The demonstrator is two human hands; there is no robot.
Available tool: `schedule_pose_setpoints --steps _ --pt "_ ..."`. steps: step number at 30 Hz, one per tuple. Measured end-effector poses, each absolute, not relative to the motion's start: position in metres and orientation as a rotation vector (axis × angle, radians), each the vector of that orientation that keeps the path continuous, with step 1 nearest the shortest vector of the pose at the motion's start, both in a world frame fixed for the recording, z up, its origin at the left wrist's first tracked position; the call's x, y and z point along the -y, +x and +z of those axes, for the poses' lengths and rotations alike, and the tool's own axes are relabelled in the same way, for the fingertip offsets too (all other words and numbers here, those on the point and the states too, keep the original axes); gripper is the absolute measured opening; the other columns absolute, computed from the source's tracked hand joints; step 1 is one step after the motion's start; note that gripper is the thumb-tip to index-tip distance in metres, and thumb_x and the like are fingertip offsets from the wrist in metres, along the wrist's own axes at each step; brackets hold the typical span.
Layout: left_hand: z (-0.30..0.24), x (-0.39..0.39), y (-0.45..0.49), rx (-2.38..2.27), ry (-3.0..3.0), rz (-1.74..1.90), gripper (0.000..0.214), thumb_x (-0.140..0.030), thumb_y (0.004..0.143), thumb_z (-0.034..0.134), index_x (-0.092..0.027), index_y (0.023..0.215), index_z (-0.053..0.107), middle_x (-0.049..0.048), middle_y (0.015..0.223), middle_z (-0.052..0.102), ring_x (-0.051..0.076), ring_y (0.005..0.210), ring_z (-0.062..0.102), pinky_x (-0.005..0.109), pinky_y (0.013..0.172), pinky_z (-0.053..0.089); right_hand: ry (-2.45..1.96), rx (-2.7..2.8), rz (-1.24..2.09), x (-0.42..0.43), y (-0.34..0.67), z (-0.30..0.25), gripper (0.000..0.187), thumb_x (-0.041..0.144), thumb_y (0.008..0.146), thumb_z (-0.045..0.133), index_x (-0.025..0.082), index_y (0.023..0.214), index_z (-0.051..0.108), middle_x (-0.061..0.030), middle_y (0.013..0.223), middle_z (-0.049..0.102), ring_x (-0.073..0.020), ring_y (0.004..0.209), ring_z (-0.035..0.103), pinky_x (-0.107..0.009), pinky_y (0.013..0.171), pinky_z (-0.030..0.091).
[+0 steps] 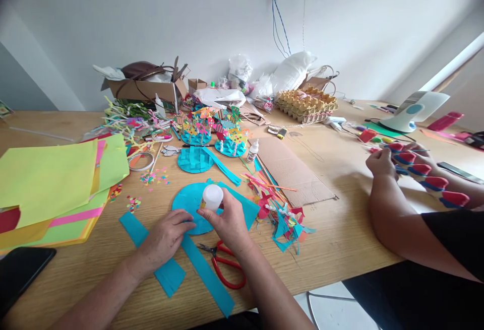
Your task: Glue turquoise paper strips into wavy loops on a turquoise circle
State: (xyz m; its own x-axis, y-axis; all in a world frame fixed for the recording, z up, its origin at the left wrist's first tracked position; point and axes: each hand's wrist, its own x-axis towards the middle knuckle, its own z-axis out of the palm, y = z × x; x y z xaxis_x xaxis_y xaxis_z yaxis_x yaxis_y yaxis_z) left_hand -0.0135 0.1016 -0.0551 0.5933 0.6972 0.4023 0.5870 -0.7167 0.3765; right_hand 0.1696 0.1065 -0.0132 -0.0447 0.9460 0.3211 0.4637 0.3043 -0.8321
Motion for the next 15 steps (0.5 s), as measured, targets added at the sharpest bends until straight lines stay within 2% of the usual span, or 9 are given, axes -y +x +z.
schedule_pose_setpoints --steps 15 --pt "-0.0598 -0.1013 -0.0120 -1.101 2.619 0.756 0.033 0.000 0.076 0.042 -0.019 0.089 0.066 0.0059 0.093 0.062 0.019 0.091 0.054 0.036 0.080 0.048 -1.294 1.702 0.636 -0.1083 0.1669 -0.0146 0.026 0.036 0.070 0.065 0.017 0.083 0.054 -0.0011 0.073 0.061 -0.0150 0.065 0.057 -0.023 0.056 0.046"
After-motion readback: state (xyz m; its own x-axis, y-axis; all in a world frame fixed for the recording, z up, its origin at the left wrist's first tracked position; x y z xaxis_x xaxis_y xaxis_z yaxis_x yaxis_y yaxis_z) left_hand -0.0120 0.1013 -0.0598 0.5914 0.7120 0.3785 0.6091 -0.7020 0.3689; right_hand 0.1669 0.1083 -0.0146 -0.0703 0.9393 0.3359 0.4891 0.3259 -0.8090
